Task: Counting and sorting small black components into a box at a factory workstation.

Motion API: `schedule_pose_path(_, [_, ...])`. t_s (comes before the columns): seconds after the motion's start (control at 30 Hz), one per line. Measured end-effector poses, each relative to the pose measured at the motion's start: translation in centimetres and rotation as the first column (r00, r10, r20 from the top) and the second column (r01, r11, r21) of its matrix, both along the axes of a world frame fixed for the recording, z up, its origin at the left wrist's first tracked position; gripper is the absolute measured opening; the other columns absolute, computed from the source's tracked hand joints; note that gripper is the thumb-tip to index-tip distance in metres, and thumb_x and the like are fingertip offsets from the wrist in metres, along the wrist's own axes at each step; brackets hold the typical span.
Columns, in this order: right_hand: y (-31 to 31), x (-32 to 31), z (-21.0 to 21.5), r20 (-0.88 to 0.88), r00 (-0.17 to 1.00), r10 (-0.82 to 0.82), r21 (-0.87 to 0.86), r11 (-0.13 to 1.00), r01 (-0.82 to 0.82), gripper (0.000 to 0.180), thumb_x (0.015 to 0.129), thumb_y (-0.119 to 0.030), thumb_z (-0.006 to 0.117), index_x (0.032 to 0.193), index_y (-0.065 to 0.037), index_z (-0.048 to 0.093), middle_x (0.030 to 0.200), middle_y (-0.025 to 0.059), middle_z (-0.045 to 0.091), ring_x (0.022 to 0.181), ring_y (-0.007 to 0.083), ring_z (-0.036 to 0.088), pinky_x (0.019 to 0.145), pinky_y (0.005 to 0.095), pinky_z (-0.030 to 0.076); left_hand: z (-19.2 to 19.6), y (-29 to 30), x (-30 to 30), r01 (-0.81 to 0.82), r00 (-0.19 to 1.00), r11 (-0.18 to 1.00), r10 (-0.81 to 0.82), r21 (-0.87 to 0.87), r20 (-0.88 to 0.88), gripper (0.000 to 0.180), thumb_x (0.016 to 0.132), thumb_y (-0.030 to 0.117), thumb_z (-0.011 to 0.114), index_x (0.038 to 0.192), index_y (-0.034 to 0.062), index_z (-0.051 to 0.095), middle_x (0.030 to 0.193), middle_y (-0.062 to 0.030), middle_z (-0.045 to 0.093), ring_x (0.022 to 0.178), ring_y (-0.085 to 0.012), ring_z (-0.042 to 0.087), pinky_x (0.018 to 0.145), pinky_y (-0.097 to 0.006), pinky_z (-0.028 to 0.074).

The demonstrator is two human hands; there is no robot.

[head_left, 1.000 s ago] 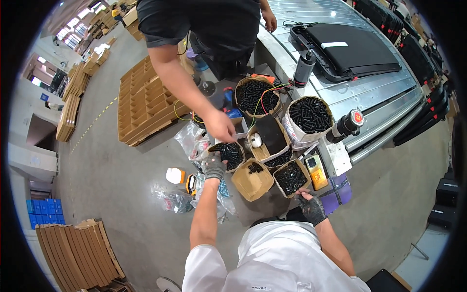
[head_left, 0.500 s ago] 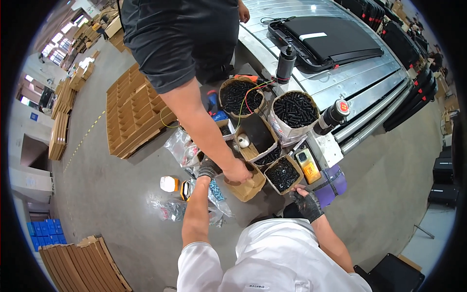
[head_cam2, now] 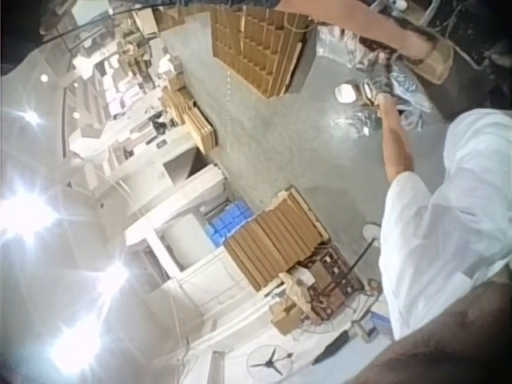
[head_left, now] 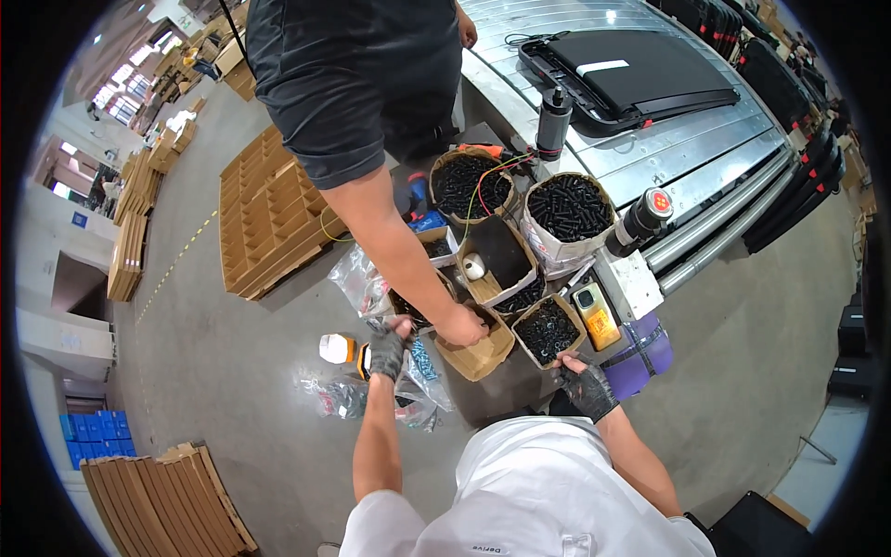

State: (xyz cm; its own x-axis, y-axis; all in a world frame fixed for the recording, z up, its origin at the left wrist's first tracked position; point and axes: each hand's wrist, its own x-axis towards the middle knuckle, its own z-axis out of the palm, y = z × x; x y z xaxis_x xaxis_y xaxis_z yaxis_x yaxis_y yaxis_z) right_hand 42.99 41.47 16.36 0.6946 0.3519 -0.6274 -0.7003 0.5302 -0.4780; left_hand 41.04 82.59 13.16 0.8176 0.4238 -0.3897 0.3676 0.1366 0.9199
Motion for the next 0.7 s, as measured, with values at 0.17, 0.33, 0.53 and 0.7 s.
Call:
schedule_pose_path(0.17, [3.0, 0.2, 3.0, 0.081, 0.960, 0.268, -0.029, 0.963, -0.266, 0.024, 0.089, -0.019, 0.062, 0.107, -0.002, 0.060, 0.095, 0.0074, 0.063, 0.086, 0.0146, 0.060, 0.074, 0.0268, 0.050, 5.8, -8.4, -4.6, 0.047, 0.998, 0.974, -0.037, -0.223, 0.049, 0.029, 0.089, 0.014, 0.064, 0.113, -0.0011, 0.060, 0.086, -0.0066, 0.065, 0.073, -0.0134, 0.059, 0.065, -0.027, 0.049])
schedule_pose_path(0.33, [6.1, -0.4, 4.3, 0.149, 0.863, 0.483, -0.104, 0.875, -0.473, 0.029, 0.092, -0.028, 0.061, 0.109, -0.005, 0.058, 0.095, 0.0035, 0.062, 0.084, 0.0120, 0.059, 0.072, 0.0270, 0.050, 9.0, -15.3, -4.7, 0.180, 0.980, 0.983, -0.176, -0.041, 0.098, 0.022, 0.088, 0.011, 0.064, 0.107, -0.0007, 0.064, 0.091, -0.0064, 0.068, 0.081, -0.0128, 0.062, 0.073, -0.025, 0.049])
schedule_pose_path(0.53, [5.5, -1.5, 4.3, 0.157, 0.898, 0.412, 0.002, 0.909, -0.417, 0.024, 0.093, -0.022, 0.060, 0.109, -0.004, 0.057, 0.097, 0.0040, 0.062, 0.086, 0.0119, 0.058, 0.077, 0.0261, 0.049, 10.0, -18.8, -4.8, 0.175, 0.981, 0.984, -0.172, -0.031, 0.090, 0.025, 0.087, 0.013, 0.066, 0.109, 0.0004, 0.065, 0.094, -0.0056, 0.068, 0.087, -0.0125, 0.061, 0.080, -0.025, 0.048])
schedule_pose_path(0.7, [4.4, -1.9, 5.3, 0.104, 0.950, 0.295, 0.019, 0.954, -0.298, 0.022, 0.092, -0.017, 0.060, 0.110, -0.003, 0.057, 0.098, 0.0045, 0.062, 0.088, 0.0125, 0.058, 0.078, 0.0260, 0.049, 7.3, -19.2, -5.8, -0.014, 0.994, 0.868, 0.065, -0.497, 0.086, 0.032, 0.088, 0.014, 0.066, 0.117, -0.0009, 0.061, 0.099, -0.0070, 0.066, 0.087, -0.0134, 0.060, 0.081, -0.027, 0.049])
